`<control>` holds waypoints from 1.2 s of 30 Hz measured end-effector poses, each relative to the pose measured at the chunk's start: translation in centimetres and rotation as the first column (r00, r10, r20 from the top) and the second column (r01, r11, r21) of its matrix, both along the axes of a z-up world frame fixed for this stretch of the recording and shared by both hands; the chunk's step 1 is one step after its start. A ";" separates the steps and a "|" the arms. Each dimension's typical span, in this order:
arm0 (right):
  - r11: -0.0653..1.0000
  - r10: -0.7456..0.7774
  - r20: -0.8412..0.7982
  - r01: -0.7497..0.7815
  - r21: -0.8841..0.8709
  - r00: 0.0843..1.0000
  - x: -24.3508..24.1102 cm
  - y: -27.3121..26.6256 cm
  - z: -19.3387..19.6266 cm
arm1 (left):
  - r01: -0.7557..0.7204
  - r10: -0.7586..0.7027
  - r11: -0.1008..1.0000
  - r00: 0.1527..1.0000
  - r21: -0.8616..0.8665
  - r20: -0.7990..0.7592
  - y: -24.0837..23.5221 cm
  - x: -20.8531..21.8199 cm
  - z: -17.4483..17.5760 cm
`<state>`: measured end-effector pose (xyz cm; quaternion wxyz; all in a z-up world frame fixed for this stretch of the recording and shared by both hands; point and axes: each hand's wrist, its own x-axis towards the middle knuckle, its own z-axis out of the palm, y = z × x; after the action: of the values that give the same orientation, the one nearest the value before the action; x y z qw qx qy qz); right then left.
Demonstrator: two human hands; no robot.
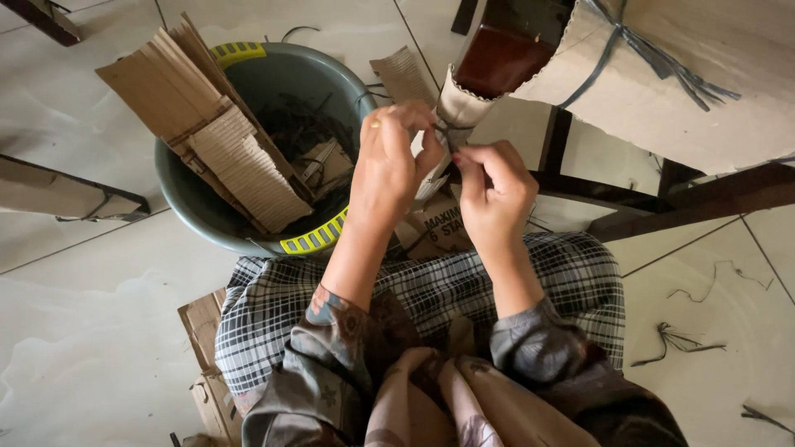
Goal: The person sits on the floor and ties bundles of corrugated cardboard with black plastic straps. They wrap the straps around the bundles, pull them tight, and tie knots to secure them. The person handles multiple bundles and places the tied ones on a nearby wooden frame.
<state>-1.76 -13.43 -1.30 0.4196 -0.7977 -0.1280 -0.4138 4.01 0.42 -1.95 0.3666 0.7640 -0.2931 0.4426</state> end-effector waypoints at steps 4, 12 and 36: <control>0.995 0.040 -0.045 -0.044 -0.091 0.998 -0.9 -2.0 -0.7 | 0.028 -0.027 0.999 0.999 -0.044 0.021 -0.2 0.6 0.6; 0.987 0.061 -0.145 -0.081 -0.138 0.988 -2.1 -4.5 -0.9 | -0.013 0.004 0.989 0.998 -0.145 -0.061 -1.4 1.1 -0.3; 0.815 -0.233 -0.939 -0.477 -0.330 0.253 -0.7 -4.6 -20.7 | 0.349 0.391 0.691 0.557 0.633 -0.733 -6.1 -19.1 -33.1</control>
<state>-2.43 -18.03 -22.01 0.1866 -0.9494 -0.0273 0.2512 -15.11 -5.73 -35.06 0.1213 0.9597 -0.2230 -0.1202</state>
